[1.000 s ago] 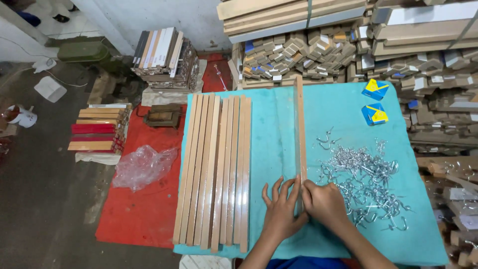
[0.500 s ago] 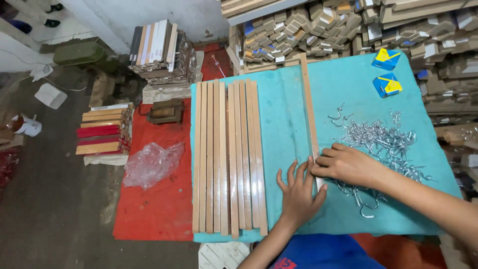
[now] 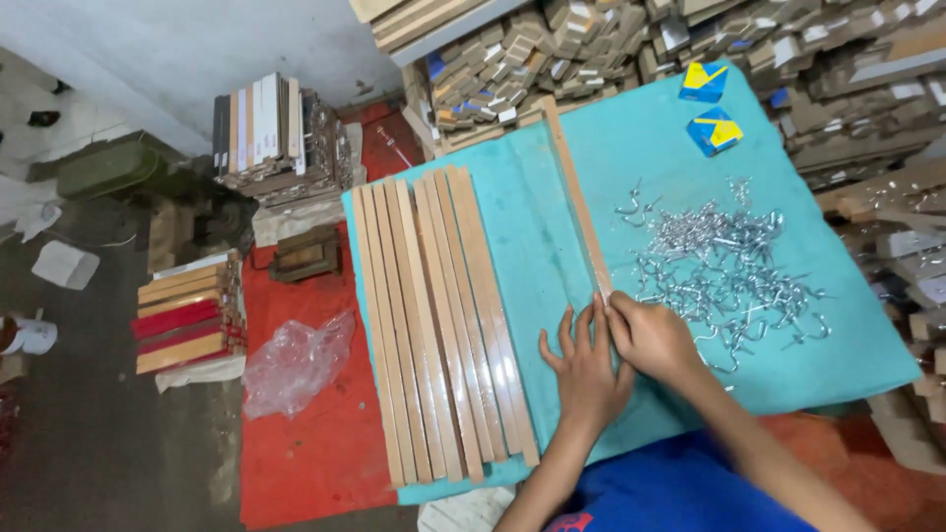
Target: Attaching metal hooks to a wooden strip by hand in a warehouse setting.
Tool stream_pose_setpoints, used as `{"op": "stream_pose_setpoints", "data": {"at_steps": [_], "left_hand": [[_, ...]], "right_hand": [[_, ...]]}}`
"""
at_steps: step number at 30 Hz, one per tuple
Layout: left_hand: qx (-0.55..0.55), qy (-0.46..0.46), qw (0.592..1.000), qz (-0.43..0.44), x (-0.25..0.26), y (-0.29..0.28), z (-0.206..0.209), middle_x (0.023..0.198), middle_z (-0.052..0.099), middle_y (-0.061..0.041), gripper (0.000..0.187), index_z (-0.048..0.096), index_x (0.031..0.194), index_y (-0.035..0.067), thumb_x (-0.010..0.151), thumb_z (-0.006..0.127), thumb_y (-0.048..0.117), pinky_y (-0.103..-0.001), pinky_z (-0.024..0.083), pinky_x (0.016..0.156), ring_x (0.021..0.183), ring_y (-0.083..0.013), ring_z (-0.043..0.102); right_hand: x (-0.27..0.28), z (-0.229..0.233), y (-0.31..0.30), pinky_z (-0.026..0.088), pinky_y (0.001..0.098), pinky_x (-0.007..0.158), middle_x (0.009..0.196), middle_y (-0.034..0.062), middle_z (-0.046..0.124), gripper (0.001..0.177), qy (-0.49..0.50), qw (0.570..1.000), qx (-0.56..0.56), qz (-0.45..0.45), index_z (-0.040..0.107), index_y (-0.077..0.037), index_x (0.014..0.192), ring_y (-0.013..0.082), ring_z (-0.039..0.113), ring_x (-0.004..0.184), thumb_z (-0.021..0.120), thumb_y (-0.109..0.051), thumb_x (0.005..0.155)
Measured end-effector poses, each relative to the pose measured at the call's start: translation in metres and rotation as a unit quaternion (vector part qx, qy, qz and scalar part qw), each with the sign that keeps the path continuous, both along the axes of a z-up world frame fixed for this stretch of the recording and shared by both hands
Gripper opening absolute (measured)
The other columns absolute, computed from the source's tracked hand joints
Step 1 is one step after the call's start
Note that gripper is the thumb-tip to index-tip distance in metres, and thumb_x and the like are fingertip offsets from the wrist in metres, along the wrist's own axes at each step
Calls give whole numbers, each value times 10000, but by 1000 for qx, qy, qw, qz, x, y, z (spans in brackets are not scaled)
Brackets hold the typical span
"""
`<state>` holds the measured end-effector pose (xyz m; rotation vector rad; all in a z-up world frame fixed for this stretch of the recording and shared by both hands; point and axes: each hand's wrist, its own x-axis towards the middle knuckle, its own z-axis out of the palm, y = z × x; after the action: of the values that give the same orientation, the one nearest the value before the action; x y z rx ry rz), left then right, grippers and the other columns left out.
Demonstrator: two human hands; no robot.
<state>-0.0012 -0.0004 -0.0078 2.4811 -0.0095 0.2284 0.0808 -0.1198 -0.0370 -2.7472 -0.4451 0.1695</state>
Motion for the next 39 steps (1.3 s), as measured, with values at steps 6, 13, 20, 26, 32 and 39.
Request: {"op": "stream_pose_setpoints", "data": {"at_steps": [6,13,20,26,32,39], "left_hand": [[-25,3,999,34,1,1,12,1509,473,-77,714,268,1608,141,1016,345,533,-640,86,1093,1448,-338,308],[-63,-2,998,24,-2,5,25,1464,490,-135,728,282,1601,102,1019,292,539,-671,53,1090,1447,-377,300],[-75,76,994,4,2,8,33,1510,417,-166,784,216,1620,119,992,206,588,-680,-20,1094,1466,-387,225],[-86,43,995,2,-4,9,22,1473,465,-172,769,242,1611,76,1020,216,567,-628,22,1118,1447,-392,276],[-87,16,996,20,1,6,22,1443,497,-151,777,258,1603,30,1022,291,543,-623,68,1110,1409,-374,333],[-120,-26,992,-4,6,4,31,1403,484,-207,598,280,1615,143,1044,381,292,-689,170,1047,1366,-486,348]], "right_hand": [[23,53,-20,491,358,756,903,33,685,417,-5,985,160,67,648,-127,984,213,652,853,675,-532,890],[86,-15,-78,490,658,878,1445,225,501,511,-217,971,-36,-95,630,-230,1397,512,442,1191,586,-528,985],[92,-5,-79,519,520,992,1275,237,465,181,-158,975,155,-16,699,-8,1108,431,545,1222,671,-140,987],[82,80,-66,538,432,899,1237,273,545,89,-281,927,249,4,668,101,1125,373,591,1078,658,15,1103],[81,56,-66,477,405,844,1129,220,630,105,-291,932,208,57,624,75,1110,331,560,1033,629,-29,1122],[87,-30,-61,438,543,944,1192,42,643,284,-100,995,-18,19,660,-171,1081,297,670,1082,530,-411,1002]]}}
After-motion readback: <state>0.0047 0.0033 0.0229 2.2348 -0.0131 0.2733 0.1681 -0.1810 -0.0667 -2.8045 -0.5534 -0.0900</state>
